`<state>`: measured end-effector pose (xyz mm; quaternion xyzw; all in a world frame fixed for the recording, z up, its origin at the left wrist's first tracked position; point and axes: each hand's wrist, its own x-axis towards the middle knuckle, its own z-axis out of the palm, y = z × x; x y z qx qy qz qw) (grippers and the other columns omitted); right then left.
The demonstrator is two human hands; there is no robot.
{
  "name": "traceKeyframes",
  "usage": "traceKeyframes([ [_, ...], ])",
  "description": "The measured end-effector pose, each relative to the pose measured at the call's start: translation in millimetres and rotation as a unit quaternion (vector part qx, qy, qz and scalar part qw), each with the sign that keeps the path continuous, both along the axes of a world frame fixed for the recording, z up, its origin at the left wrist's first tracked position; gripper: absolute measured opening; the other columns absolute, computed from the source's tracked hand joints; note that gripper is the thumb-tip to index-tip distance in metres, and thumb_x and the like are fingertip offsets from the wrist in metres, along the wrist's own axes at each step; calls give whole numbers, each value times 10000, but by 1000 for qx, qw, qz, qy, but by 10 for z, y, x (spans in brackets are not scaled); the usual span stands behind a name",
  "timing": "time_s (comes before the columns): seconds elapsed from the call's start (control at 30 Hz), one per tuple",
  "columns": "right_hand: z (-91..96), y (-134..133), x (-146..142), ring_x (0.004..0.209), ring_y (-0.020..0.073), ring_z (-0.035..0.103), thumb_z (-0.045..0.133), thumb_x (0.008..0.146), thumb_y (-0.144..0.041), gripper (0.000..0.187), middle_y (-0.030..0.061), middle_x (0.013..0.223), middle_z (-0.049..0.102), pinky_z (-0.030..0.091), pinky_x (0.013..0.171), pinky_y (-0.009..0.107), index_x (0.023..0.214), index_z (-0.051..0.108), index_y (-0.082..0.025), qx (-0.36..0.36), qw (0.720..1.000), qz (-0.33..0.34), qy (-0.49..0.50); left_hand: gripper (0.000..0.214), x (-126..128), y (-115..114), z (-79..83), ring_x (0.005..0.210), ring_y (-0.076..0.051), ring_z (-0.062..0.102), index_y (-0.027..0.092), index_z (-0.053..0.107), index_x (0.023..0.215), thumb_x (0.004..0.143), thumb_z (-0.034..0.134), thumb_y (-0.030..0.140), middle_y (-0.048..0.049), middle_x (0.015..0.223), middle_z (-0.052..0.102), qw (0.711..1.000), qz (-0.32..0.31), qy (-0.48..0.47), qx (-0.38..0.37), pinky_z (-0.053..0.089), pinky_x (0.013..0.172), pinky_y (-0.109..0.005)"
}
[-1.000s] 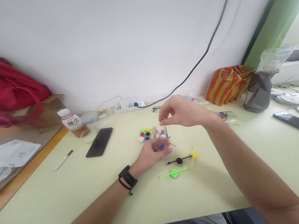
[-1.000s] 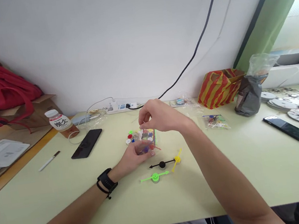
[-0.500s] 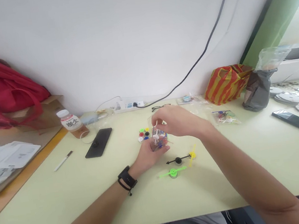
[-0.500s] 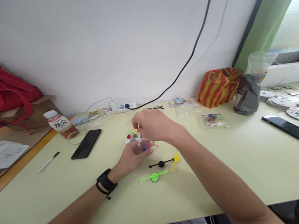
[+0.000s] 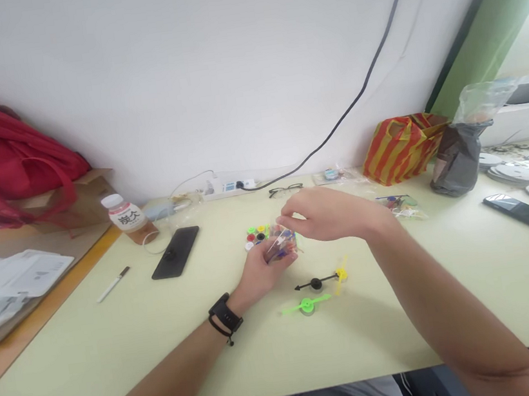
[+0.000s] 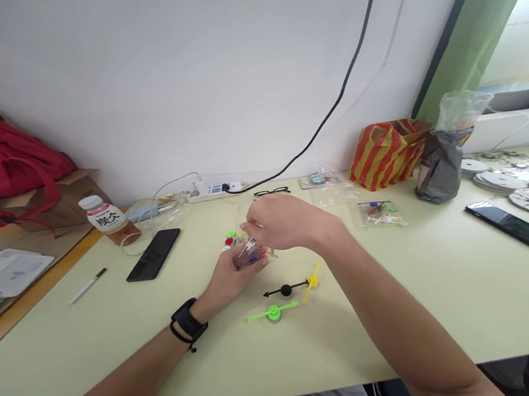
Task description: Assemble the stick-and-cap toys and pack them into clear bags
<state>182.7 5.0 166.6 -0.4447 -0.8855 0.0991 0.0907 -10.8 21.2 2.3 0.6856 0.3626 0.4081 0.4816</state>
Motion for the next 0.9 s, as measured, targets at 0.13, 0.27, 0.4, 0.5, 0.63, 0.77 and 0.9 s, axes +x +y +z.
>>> traceKeyframes([
  [0.13, -9, 31, 100, 834, 239, 652, 616, 982, -458, 311, 86, 910, 732, 389, 672, 320, 879, 755, -199, -21, 999, 24, 15, 332, 8, -15, 33, 977, -273, 710, 153, 759, 1000, 834, 833, 431, -92, 1003, 773, 1000, 2, -17, -2, 573, 902, -391],
  [0.27, -31, 90, 143, 952, 235, 664, 735, 894, -365, 246, 71, 1130, 735, 435, 737, 310, 1106, 771, -246, -11, 997, 71, 31, 319, 8, -31, 53, 979, -259, 703, 164, 762, 1027, 856, 815, 428, -81, 1020, 766, 1000, -8, -15, 0, 566, 914, -382],
  [0.4, -18, 108, 140, 876, 197, 677, 688, 899, -233, 162, 39, 1086, 758, 439, 714, 297, 1038, 772, -237, -26, 995, 90, 42, 320, 8, -34, 46, 969, -240, 697, 170, 755, 1055, 849, 825, 404, -83, 1050, 763, 1000, -10, -24, -11, 559, 911, -367],
  [0.5, -20, 111, 144, 814, 190, 685, 703, 873, -208, 159, 34, 1031, 770, 438, 679, 292, 1014, 776, -221, -61, 993, 95, 21, 321, 8, -30, 46, 963, -235, 691, 172, 756, 1056, 844, 829, 401, -80, 1047, 760, 1000, -12, -21, -16, 552, 898, -357],
  [0.63, -54, 140, 151, 830, 196, 690, 675, 902, -233, 169, 61, 1069, 759, 458, 715, 300, 1024, 790, -213, -46, 995, 93, 14, 327, 9, -35, 75, 923, -225, 679, 160, 752, 1022, 835, 832, 416, -79, 998, 748, 1000, -17, -22, -14, 545, 852, -340],
  [0.77, -74, 156, 140, 866, 196, 690, 678, 917, -251, 217, 82, 1191, 732, 471, 722, 293, 1101, 790, -220, -43, 993, 105, 30, 308, 11, -51, 108, 864, -205, 665, 166, 753, 1008, 849, 819, 422, -57, 947, 734, 1000, -22, -12, -6, 537, 797, -317],
  [0.9, -76, 148, 124, 809, 199, 687, 683, 898, -237, 166, 76, 1027, 776, 448, 658, 284, 1006, 803, -203, -55, 994, 91, 1, 305, 9, -51, 95, 862, -213, 671, 165, 754, 999, 845, 823, 420, -53, 921, 741, 1000, -12, 0, 3, 542, 793, -321],
])
